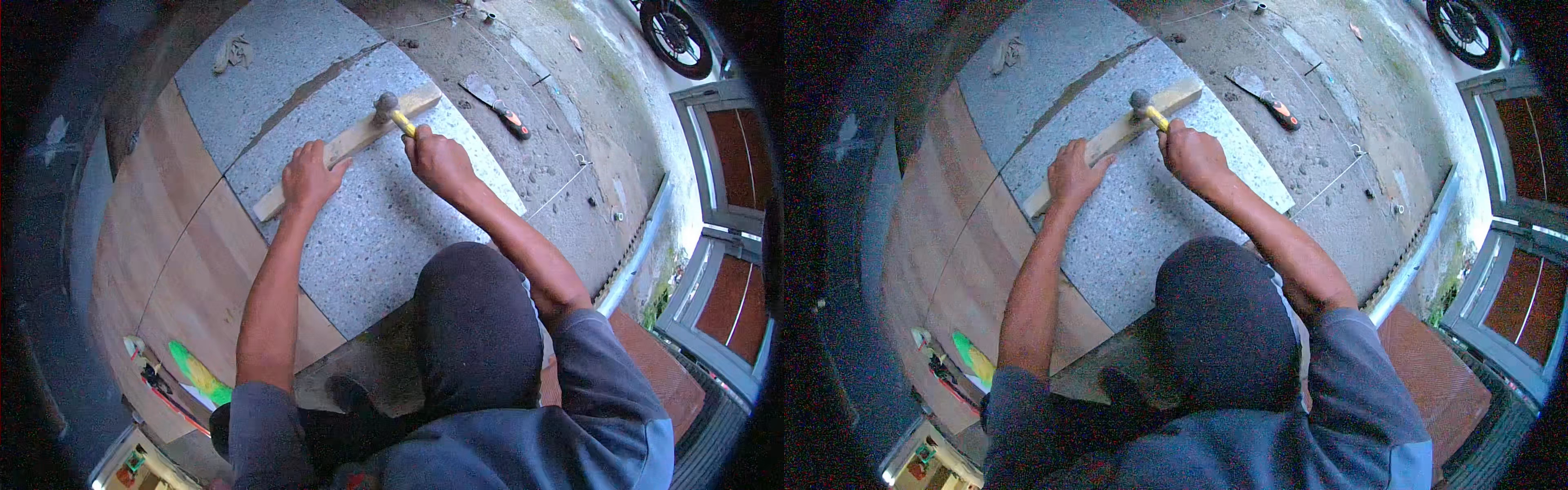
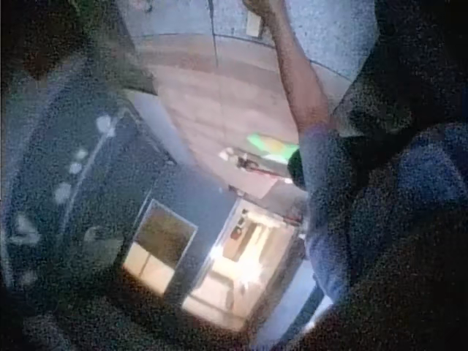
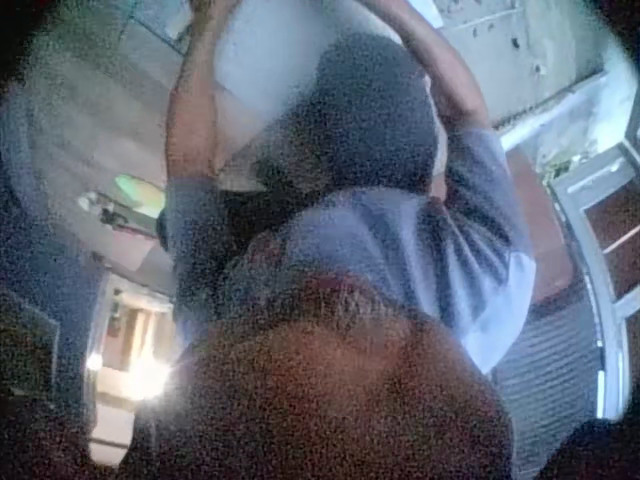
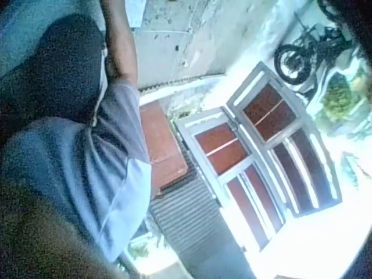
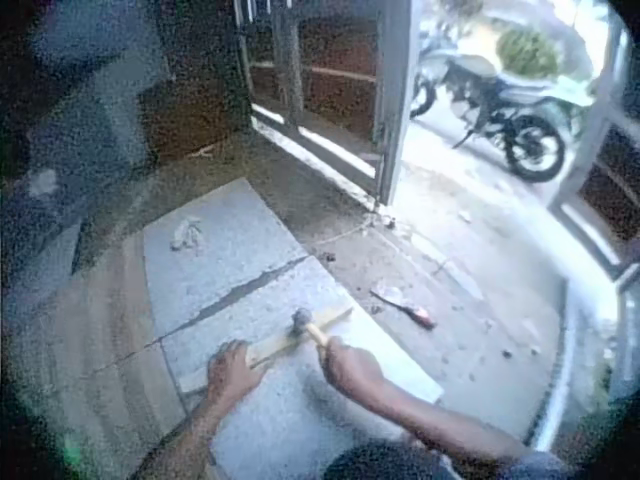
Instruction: Level and tap floor tiles into place using a wooden block and a hammer.
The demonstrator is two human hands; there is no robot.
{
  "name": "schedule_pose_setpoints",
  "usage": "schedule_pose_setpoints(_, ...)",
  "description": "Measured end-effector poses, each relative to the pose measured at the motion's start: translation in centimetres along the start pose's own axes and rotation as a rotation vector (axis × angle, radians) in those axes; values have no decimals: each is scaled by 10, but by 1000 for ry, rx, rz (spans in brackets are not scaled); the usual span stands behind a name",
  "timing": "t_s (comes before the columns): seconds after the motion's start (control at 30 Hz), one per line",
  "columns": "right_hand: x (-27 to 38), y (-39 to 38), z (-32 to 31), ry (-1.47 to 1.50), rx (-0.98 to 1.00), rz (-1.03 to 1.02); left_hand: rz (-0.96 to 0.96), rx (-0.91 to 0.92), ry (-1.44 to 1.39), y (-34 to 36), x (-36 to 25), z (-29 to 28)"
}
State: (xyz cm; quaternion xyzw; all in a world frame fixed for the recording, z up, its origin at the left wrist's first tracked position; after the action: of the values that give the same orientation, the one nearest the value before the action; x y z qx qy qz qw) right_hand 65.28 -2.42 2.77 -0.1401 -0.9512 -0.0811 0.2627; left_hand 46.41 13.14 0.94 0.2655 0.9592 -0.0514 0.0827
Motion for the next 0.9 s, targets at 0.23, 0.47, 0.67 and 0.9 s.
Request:
schedule_pose_setpoints(0.23, -2, -23, -3, 25, 28, 14, 23, 3, 5, -31, -7, 6)
schedule_pose_setpoints(0.47, 1, -25, -8, 23, -36, -16, 75, -46, 41, -27, -9, 8)
schedule_pose_setpoints(0.67, 1, -28, -9, 58, -4, 25, 60, -57, 87, -29, -10, 10)
schedule_pose_setpoints(0.9, -2, -21, -1, 72, 76, 46, 48, -19, 120, -26, -10, 12)
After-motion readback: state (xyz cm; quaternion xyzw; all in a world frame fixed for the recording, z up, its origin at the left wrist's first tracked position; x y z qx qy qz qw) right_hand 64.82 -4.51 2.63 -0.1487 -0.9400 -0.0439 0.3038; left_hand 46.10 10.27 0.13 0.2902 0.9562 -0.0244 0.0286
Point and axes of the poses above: each hand's wrist, its own y-axis towards the middle knuckle, its own z-axis out of the palm, x = y × z, the point moved 4 cm from there along y, towards the middle knuckle, and after that the axes turned 14 degrees about -z, right-handed, at the moved point
